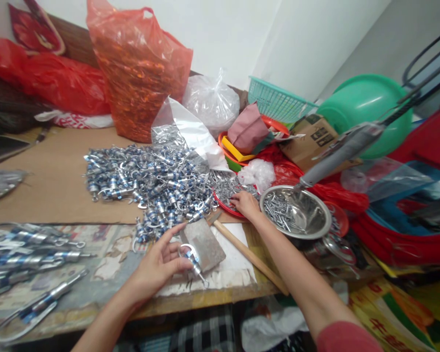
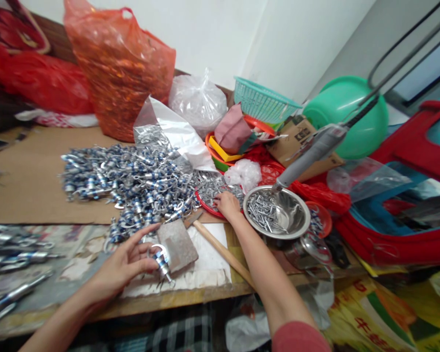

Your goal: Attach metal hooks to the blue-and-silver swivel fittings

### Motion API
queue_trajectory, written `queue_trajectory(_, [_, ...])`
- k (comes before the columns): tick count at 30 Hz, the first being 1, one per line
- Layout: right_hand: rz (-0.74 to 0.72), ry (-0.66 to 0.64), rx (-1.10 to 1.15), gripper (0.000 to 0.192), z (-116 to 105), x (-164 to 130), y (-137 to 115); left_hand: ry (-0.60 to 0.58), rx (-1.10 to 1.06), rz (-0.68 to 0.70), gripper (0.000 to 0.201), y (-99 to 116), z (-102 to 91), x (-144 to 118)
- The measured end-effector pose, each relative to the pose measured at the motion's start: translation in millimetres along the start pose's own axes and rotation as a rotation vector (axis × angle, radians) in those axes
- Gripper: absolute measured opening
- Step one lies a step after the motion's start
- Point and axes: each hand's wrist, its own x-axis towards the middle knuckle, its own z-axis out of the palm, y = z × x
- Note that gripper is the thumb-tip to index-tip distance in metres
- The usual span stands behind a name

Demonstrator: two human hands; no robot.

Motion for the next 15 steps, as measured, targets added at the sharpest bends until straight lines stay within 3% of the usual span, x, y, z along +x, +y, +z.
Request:
queue_trajectory(7, [0.050, 0.069, 0.105, 0.018, 7.6, -0.4, -2.3, -0.016, -0.007, -0.007, 0.079, 0.3, -0.2, 0.4])
queue_trajectory(11, [0.048, 0.133, 0.246, 0.021, -4.9, -5.3, -5.2, -0.012, -0.002, -0.010, 0.079, -0.5, -0.3, 0.3])
queue_trajectory(15, [-0.009, 0.151, 0.438, 0.023, -19.4, -35.1, -31.9, -0.014, -0.004, -0.006, 0.079, -0.5, 0.1, 0.6])
